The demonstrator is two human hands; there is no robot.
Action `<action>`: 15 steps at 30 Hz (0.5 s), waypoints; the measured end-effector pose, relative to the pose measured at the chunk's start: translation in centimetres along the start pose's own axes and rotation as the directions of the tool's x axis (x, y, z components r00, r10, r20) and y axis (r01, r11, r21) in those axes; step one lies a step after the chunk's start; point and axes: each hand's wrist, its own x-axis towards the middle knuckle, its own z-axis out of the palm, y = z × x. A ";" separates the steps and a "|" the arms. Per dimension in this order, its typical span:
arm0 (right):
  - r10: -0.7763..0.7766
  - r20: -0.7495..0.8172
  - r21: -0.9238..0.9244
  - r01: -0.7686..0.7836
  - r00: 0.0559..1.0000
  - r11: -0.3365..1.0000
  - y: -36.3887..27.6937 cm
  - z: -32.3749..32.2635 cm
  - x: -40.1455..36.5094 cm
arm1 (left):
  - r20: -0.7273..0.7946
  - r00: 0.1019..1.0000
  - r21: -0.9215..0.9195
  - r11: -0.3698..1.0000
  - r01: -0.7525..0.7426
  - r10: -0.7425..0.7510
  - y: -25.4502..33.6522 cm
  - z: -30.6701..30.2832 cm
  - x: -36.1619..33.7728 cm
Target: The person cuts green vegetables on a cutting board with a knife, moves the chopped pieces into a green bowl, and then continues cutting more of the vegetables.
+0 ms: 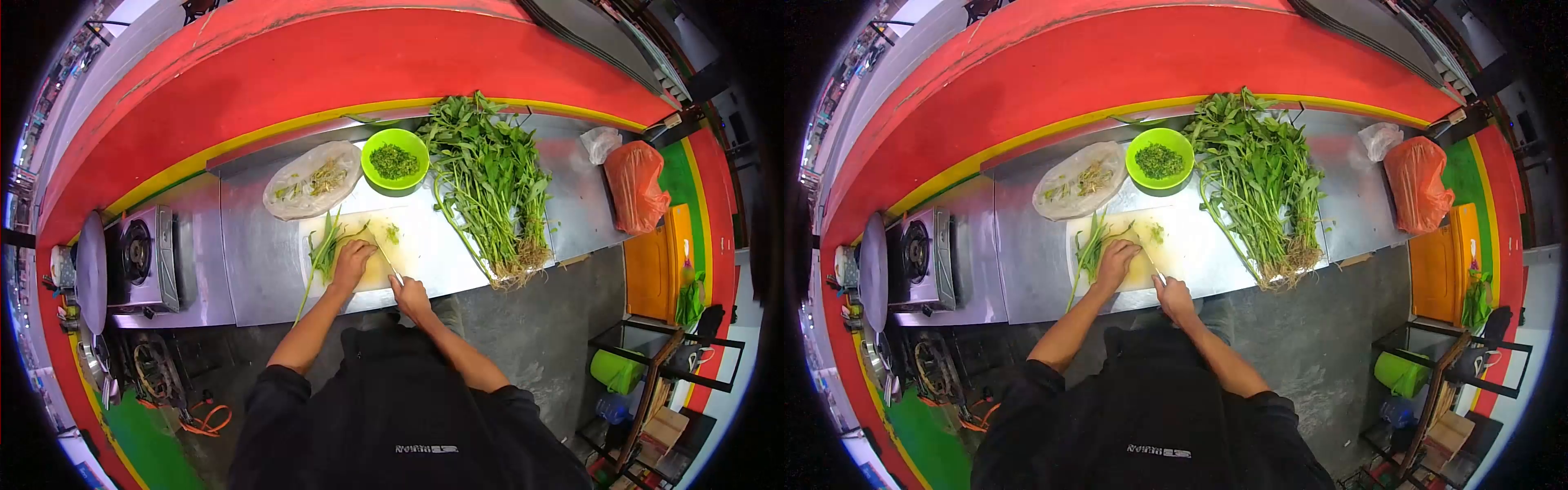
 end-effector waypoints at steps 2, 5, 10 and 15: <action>-0.008 -0.017 -0.034 0.008 1.000 0.999 -0.2 0.2 0.4 | -0.003 1.000 -0.008 1.000 0.000 0.000 -0.1 0.1 0.0; -0.017 -0.044 0.008 0.017 0.999 1.000 -1.1 -0.1 0.8 | -0.017 1.000 0.007 1.000 0.024 -0.024 0.2 0.2 -0.1; 0.009 0.001 0.020 -0.009 1.000 1.000 -0.4 -0.4 0.0 | -0.022 0.999 0.014 0.999 0.042 -0.042 0.4 0.1 0.1; -0.018 -0.006 0.019 0.018 1.000 1.000 -0.3 0.1 -0.2 | -0.027 0.999 -0.016 0.999 0.047 -0.047 0.3 0.1 0.1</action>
